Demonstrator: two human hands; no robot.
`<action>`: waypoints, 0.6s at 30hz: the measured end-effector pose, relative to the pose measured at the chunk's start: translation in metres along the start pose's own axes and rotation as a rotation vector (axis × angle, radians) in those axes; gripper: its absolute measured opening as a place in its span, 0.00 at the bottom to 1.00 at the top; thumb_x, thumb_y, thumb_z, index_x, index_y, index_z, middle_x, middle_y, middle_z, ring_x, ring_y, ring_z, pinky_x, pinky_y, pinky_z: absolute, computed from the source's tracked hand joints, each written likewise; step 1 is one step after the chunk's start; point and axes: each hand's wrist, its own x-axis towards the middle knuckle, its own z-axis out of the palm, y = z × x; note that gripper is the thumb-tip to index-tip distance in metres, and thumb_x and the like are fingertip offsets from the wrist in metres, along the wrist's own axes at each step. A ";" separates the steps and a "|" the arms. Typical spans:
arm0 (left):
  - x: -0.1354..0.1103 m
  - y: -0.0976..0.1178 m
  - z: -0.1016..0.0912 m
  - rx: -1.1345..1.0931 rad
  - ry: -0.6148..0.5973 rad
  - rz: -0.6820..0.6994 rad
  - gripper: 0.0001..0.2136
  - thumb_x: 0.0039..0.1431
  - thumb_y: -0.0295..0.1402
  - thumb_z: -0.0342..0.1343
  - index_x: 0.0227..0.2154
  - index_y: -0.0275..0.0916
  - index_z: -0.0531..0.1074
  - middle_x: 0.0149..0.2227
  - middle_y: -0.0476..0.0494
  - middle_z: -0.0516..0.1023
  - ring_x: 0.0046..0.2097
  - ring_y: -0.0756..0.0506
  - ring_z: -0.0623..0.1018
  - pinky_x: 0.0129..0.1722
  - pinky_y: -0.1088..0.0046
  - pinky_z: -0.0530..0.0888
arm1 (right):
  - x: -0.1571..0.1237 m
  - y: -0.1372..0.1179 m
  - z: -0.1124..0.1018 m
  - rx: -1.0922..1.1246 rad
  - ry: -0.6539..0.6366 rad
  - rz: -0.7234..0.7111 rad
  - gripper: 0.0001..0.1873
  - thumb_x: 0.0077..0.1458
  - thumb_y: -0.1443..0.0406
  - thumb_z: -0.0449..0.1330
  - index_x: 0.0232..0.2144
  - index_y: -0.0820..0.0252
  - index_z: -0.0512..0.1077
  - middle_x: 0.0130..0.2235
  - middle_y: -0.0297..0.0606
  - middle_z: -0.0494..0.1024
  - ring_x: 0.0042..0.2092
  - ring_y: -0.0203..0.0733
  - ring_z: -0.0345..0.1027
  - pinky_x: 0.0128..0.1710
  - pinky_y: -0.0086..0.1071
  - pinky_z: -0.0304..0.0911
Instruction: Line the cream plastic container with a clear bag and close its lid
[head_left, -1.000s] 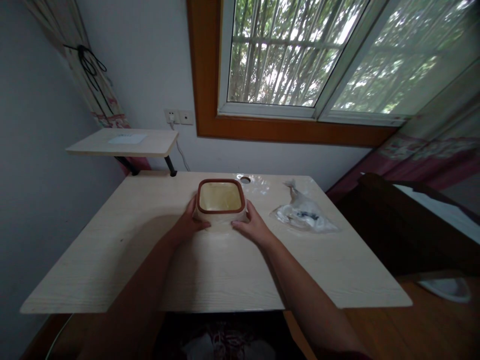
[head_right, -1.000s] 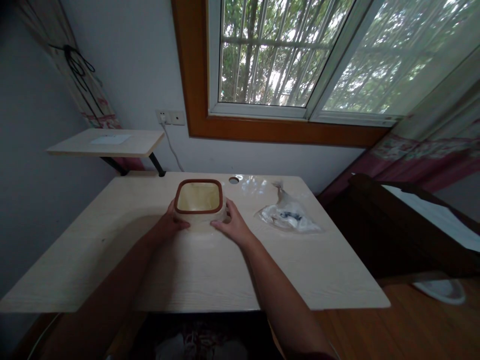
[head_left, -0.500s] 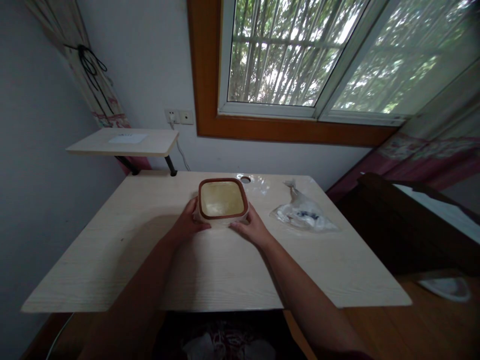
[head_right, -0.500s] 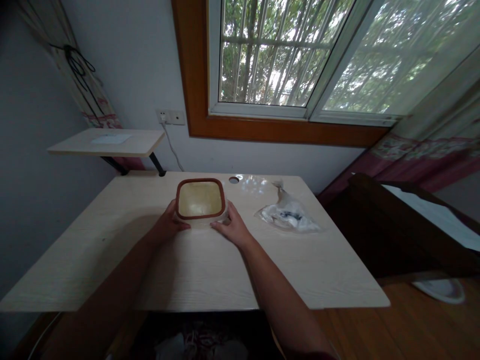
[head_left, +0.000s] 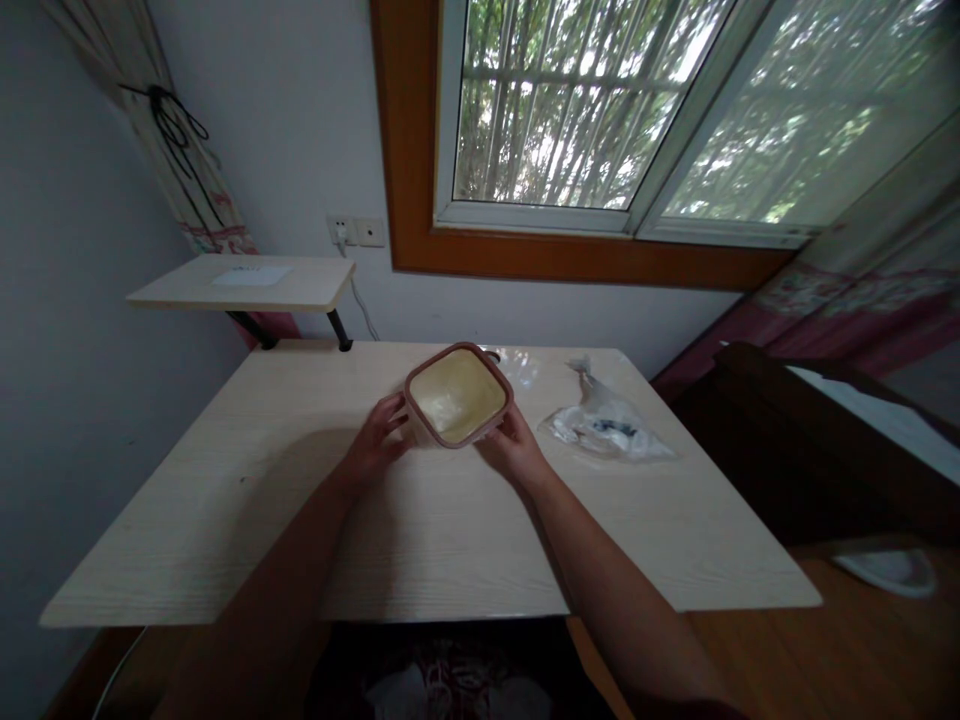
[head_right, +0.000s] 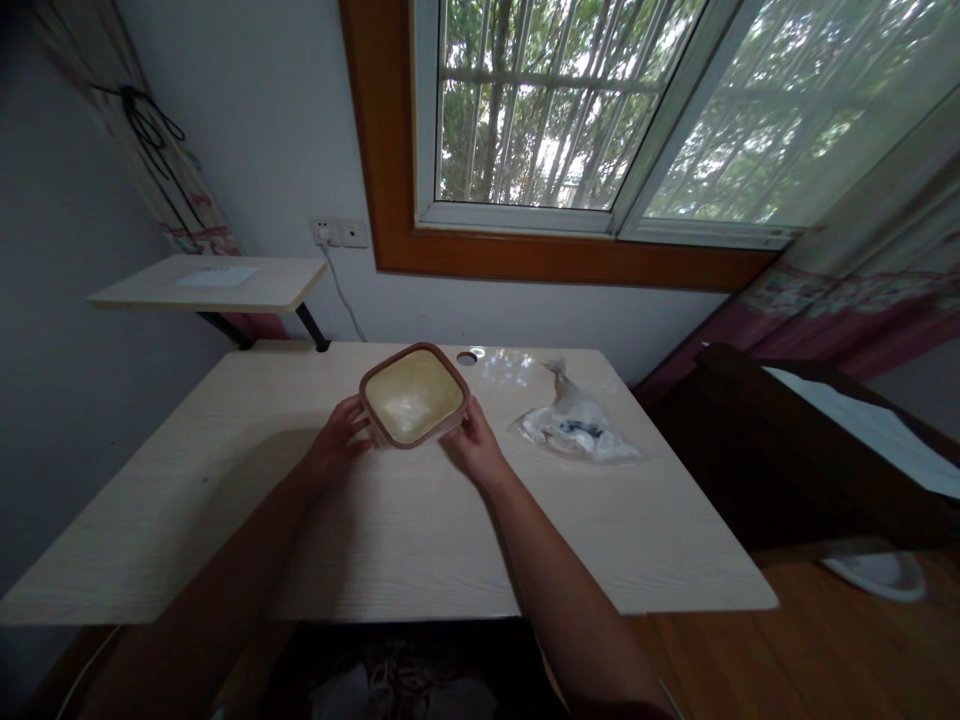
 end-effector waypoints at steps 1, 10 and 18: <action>0.000 -0.001 0.000 -0.004 0.007 0.003 0.33 0.57 0.36 0.67 0.64 0.50 0.63 0.68 0.36 0.60 0.68 0.32 0.64 0.64 0.46 0.68 | 0.000 0.002 0.000 0.019 0.014 0.011 0.37 0.53 0.48 0.70 0.63 0.42 0.67 0.63 0.40 0.71 0.66 0.55 0.61 0.65 0.55 0.58; 0.006 0.011 0.002 0.131 0.109 0.122 0.22 0.47 0.37 0.74 0.45 0.47 0.74 0.53 0.43 0.69 0.57 0.40 0.72 0.53 0.55 0.78 | 0.000 0.004 0.000 0.017 0.025 -0.008 0.33 0.54 0.49 0.69 0.61 0.44 0.70 0.63 0.38 0.71 0.67 0.56 0.59 0.69 0.55 0.51; 0.006 0.018 0.013 0.319 0.240 0.126 0.34 0.36 0.41 0.78 0.47 0.43 0.69 0.49 0.41 0.69 0.48 0.40 0.74 0.40 0.63 0.80 | 0.010 -0.006 0.008 -0.010 -0.007 -0.078 0.29 0.60 0.50 0.65 0.62 0.42 0.69 0.65 0.36 0.68 0.68 0.51 0.58 0.70 0.51 0.48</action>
